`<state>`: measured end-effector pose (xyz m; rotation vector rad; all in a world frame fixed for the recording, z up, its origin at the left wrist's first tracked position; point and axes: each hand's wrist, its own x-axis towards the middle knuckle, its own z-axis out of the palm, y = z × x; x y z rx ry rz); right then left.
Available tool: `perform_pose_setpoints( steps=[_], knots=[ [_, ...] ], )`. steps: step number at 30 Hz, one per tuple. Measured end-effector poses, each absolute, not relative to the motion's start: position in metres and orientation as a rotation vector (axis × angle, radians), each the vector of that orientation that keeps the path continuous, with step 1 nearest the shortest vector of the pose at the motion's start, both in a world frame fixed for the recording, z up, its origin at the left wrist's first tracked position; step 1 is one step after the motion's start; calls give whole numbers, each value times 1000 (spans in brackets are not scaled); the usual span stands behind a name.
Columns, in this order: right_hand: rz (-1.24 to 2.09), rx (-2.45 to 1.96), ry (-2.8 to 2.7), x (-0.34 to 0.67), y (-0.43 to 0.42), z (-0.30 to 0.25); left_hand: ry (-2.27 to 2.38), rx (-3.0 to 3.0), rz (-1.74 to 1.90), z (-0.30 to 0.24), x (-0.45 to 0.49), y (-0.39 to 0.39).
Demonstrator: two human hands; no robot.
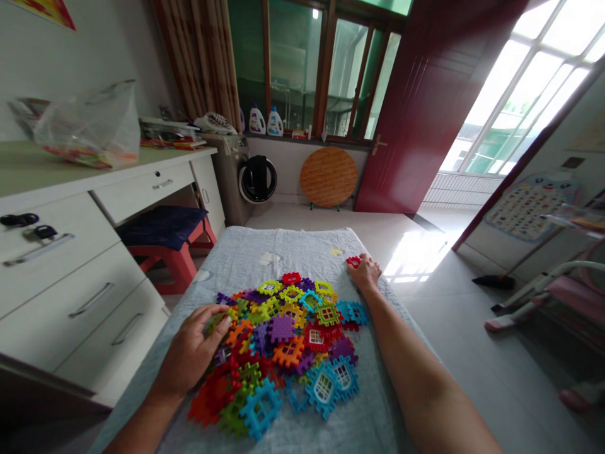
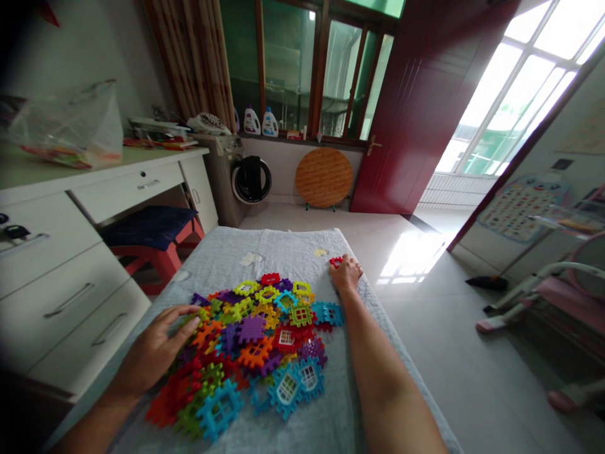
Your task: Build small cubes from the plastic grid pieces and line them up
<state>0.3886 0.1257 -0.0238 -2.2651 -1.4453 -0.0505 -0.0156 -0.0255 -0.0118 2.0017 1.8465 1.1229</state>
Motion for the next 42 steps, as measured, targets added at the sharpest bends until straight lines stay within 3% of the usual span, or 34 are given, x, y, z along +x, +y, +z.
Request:
perform_pose_setpoints(
  steps=[9, 14, 20, 27, 35, 42],
  knots=[
    [-77, -2079, -1591, 365, 119, -4, 1804, 2048, 1111, -8, -11, -29],
    [317, -1575, -2327, 304, 117, 16, 1792, 2086, 1102, -5, -7, -32],
    [496, -1520, -2596, 254, 112, 24, 1780, 2110, 1107, -4, -8, -32],
    [531, -1458, -2554, 261, 107, 33, 1756, 2121, 1109, -4, -6, -33],
    [825, -1265, -2056, 303, 76, 45, 1760, 2112, 1122, 0, -5, -33],
    [709, -1370, -2183, 338, 34, 50, 1749, 2125, 1124, -2, -6, -33]
  ],
)
